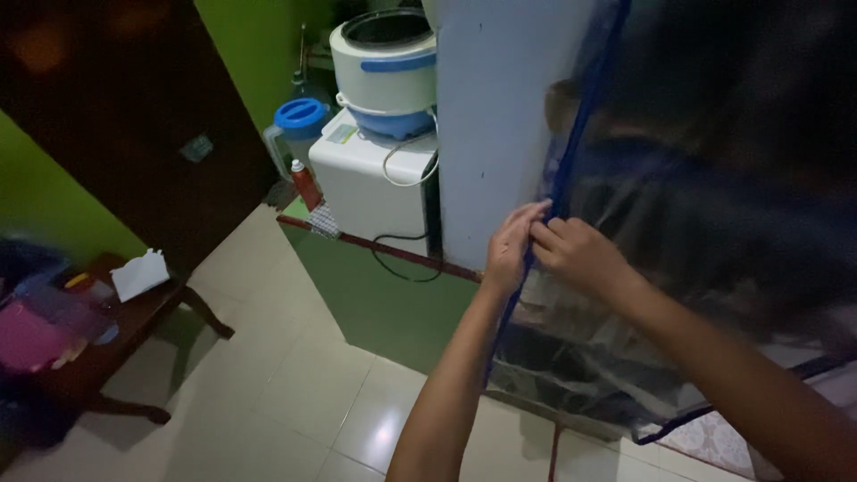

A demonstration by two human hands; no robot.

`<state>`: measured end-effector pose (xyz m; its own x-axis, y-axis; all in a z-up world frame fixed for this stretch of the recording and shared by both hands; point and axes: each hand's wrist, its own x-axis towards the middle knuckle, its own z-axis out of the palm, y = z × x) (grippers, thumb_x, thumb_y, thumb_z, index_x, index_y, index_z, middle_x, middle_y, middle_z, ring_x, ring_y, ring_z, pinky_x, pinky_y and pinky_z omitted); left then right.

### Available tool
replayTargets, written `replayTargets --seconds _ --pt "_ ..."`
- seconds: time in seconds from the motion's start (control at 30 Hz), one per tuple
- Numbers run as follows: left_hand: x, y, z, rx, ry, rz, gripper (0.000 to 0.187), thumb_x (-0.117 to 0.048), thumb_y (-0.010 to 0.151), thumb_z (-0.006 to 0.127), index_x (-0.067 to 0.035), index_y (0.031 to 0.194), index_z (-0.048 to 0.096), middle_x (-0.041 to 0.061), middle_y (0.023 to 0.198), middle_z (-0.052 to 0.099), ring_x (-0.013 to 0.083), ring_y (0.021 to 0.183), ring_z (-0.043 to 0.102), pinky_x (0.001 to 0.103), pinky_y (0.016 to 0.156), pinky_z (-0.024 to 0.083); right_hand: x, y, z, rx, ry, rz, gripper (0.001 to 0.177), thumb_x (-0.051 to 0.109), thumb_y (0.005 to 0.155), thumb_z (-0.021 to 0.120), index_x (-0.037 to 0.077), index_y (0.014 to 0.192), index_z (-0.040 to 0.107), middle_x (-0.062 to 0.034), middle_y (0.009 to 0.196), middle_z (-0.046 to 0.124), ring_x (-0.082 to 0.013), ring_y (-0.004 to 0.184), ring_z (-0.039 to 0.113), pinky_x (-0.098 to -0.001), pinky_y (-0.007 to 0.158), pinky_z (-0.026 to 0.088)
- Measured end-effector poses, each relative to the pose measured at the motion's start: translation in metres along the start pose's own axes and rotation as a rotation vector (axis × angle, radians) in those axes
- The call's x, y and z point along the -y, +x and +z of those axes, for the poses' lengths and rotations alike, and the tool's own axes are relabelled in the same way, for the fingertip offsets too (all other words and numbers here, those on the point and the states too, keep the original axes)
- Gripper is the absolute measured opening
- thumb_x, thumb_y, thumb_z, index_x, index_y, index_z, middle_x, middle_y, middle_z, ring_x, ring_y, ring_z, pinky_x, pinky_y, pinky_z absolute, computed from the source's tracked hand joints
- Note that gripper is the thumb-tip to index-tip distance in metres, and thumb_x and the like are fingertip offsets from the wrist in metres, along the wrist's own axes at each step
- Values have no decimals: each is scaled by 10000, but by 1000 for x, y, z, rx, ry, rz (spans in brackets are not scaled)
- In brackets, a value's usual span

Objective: The person is putting various pairs of shoes into a hanging shoe organizer and zipping it up.

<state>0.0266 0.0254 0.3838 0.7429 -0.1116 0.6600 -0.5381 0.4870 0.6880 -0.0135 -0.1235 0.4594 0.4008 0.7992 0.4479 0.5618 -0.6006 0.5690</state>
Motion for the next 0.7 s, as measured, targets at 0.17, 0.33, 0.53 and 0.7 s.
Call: replayTargets --seconds 0.17,0.33,0.53,0.7 --pt "44 12 -12 9 -112 -150 415 -292 1130 455 3 1363 632 65 1203 663 130 1076 617 269 947 502 -6 -2 20 50 81 -7 173 105 789 680 35 932 745 -71 1072 696 -212 957 638 -363 830 531" --pt "8 49 -5 73 7 -333 316 -222 980 673 -19 1221 694 47 996 700 91 869 639 253 764 526 -12 0 31 104 95 27 161 91 800 666 32 918 758 -100 995 705 -256 976 659 -396 900 540" --pt "-4 77 -5 111 381 -521 252 -270 955 693 -24 991 736 24 830 687 99 710 603 281 599 507 -10 2 18 139 221 117 178 94 855 662 11 985 751 -121 1040 702 -291 1042 662 -422 963 525" --pt "35 74 -11 -86 440 -147 267 -217 905 795 -4 1049 720 59 911 753 149 836 695 313 753 572 -9 -27 -44 -191 294 258 308 53 789 692 50 1095 725 -189 1220 680 -343 1181 632 -451 1019 489"
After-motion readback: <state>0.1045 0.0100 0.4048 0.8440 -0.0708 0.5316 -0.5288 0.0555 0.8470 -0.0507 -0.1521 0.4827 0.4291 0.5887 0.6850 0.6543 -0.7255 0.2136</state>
